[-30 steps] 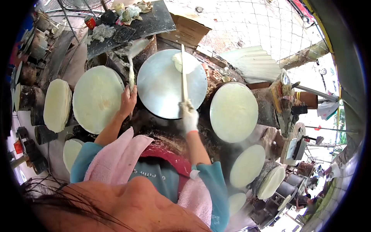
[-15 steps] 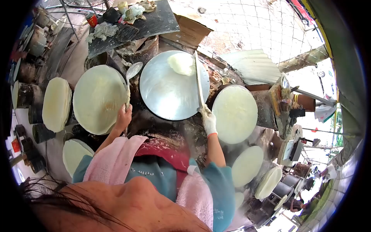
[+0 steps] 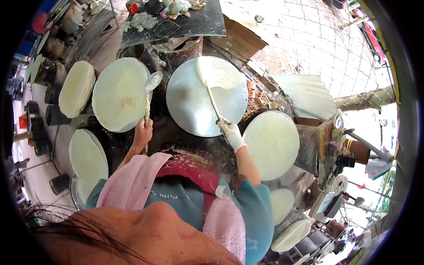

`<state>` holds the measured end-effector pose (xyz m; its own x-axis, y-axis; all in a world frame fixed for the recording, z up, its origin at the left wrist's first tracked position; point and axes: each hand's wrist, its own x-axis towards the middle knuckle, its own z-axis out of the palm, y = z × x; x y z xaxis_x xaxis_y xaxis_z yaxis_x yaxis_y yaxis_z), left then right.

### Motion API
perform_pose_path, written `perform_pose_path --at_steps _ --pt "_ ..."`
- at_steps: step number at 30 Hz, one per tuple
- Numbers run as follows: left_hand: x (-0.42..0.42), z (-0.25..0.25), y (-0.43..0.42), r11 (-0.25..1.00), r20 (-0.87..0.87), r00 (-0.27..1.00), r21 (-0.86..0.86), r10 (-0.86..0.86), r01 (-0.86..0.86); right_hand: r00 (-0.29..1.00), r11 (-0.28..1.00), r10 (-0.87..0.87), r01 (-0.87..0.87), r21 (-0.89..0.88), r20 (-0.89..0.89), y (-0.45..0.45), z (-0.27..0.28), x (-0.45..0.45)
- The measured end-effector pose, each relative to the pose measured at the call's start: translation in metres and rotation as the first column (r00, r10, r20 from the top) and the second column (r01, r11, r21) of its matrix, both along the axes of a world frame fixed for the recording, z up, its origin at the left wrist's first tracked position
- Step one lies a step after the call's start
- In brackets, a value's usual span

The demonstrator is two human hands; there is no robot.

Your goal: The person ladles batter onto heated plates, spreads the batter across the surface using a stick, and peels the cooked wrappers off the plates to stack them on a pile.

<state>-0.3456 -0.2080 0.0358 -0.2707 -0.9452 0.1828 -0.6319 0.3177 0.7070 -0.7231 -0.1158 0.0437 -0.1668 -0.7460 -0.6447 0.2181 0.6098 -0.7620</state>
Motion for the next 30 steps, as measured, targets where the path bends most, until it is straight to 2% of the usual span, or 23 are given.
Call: perform_pose_path --at_steps 1,3,4,5,6,8,10,12,14,16,17,18,19,20,22,24,27,29,30 --pt "-0.003 0.006 0.005 1.000 -0.028 0.999 0.006 0.023 -0.023 0.998 0.999 0.014 -0.011 -0.052 0.056 0.004 -0.026 -0.006" --pt "-0.007 0.012 0.014 0.996 -0.044 0.997 0.067 0.062 -0.059 0.998 0.982 0.054 -0.060 -0.177 -0.041 0.006 -0.037 -0.033" --pt "-0.010 0.017 0.018 0.981 -0.077 0.990 0.163 0.120 -0.106 0.994 0.968 0.067 -0.087 -0.235 -0.091 0.004 -0.027 -0.045" --pt "-0.014 0.024 0.021 0.955 -0.106 0.978 0.259 0.180 -0.148 0.995 0.987 -0.016 0.000 -0.161 -0.095 0.001 -0.014 -0.064" --pt "-0.018 0.033 0.025 0.917 -0.129 0.961 0.354 0.244 -0.185 0.991 0.966 -0.112 0.091 -0.243 -0.076 -0.006 -0.013 -0.076" --pt "-0.023 0.041 0.033 0.922 -0.136 0.961 0.343 0.239 -0.181 0.992 0.988 0.023 -0.042 -0.147 -0.127 -0.020 -0.040 -0.103" --pt "-0.024 0.037 0.040 0.905 -0.131 0.955 0.374 0.267 -0.202 0.955 0.954 0.286 -0.276 0.120 -0.081 -0.024 0.005 -0.077" --pt "-0.028 0.040 0.047 0.844 -0.165 0.920 0.479 0.354 -0.239 0.963 0.961 0.270 -0.269 0.064 -0.015 -0.020 0.017 -0.053" --pt "-0.031 0.040 0.049 0.787 -0.188 0.885 0.559 0.426 -0.260 0.948 0.941 0.317 -0.316 0.121 0.013 -0.016 0.030 -0.066" --pt "-0.029 0.038 0.052 0.732 -0.187 0.859 0.625 0.477 -0.270 0.988 0.981 0.155 -0.154 -0.121 0.001 -0.021 -0.010 -0.096" --pt "-0.031 0.043 0.053 0.705 -0.186 0.845 0.654 0.501 -0.274 0.976 0.965 0.207 -0.215 -0.150 -0.062 -0.030 -0.010 -0.117" --pt "-0.036 0.052 0.053 0.678 -0.187 0.830 0.681 0.525 -0.275 0.985 0.969 0.126 -0.147 -0.197 -0.118 -0.041 -0.024 -0.127" --pt "-0.039 0.057 0.054 0.651 -0.189 0.815 0.708 0.548 -0.274 0.956 0.964 0.238 -0.255 -0.082 -0.173 -0.051 -0.019 -0.128" --pt "-0.040 0.058 0.056 0.655 -0.175 0.822 0.700 0.542 -0.283 0.912 0.936 0.351 -0.351 0.037 -0.212 -0.058 -0.013 -0.130" --pt "-0.039 0.058 0.062 0.662 -0.146 0.833 0.685 0.534 -0.304 0.852 0.852 0.512 -0.490 0.185 -0.105 -0.057 0.015 -0.102" --pt "-0.035 0.054 0.071 0.686 -0.097 0.852 0.642 0.515 -0.341 0.815 0.813 0.574 -0.556 0.171 -0.083 -0.044 0.019 -0.095" --pt "-0.030 0.047 0.074 0.737 -0.047 0.875 0.562 0.482 -0.376 0.856 0.858 0.514 -0.514 0.016 -0.053 -0.040 0.004 -0.118" --pt "-0.019 0.030 0.069 0.768 0.006 0.899 0.517 0.438 -0.378 0.907 0.910 0.408 -0.414 -0.035 -0.105 -0.063 -0.003 -0.133" --pt "-0.022 0.033 0.063 0.802 0.038 0.910 0.457 0.413 -0.383 0.923 0.934 0.333 -0.351 -0.070 -0.191 -0.076 -0.001 -0.134"
